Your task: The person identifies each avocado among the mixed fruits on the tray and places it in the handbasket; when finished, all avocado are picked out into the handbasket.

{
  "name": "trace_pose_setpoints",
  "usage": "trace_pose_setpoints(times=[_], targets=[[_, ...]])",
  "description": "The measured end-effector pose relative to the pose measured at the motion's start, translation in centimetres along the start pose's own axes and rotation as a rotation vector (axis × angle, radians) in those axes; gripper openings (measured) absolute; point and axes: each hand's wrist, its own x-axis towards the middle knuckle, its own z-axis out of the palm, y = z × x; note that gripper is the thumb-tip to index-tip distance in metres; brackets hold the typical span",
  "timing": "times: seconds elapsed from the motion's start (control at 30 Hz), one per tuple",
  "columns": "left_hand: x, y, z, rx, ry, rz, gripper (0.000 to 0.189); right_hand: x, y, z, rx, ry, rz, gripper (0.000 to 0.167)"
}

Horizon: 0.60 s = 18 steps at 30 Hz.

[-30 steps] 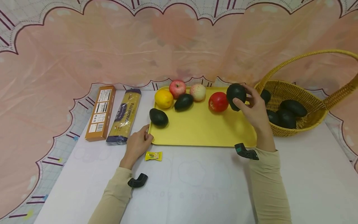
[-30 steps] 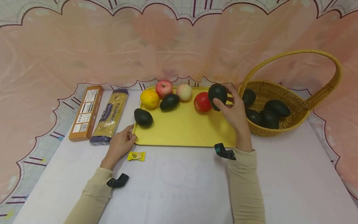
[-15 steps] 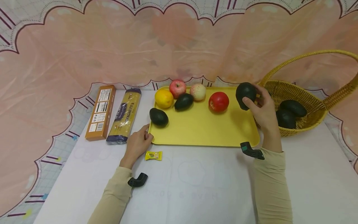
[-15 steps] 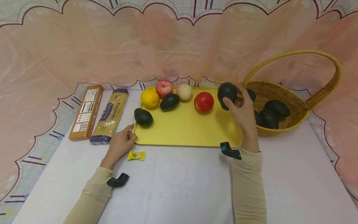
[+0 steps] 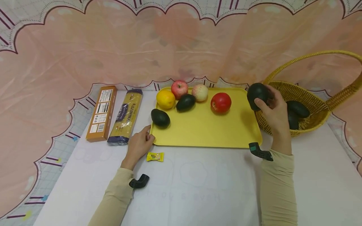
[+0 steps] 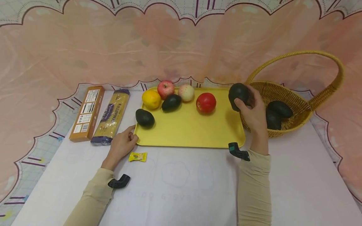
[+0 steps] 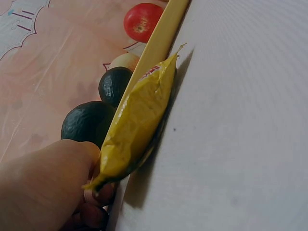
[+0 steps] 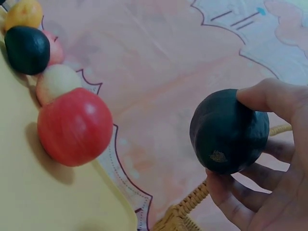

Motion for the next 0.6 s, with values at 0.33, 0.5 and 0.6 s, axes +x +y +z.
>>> trace_pose_setpoints(times=[0.33,0.5,0.6], targets=[[0.05,0.21,-0.11,-0.004,-0.015,-0.010,0.049,0.06,0.16,-0.68,-0.040,0.003,0.026,0.061],[0.05,0.22,-0.14,-0.002,-0.014,-0.012,0.049,0.11,0.25,-0.90,-0.010,0.015,0.025,0.060],[0.04,0.22,-0.18,-0.002,-0.011,-0.014,0.049,0.07,0.25,-0.98,0.046,0.024,0.024,0.060]])
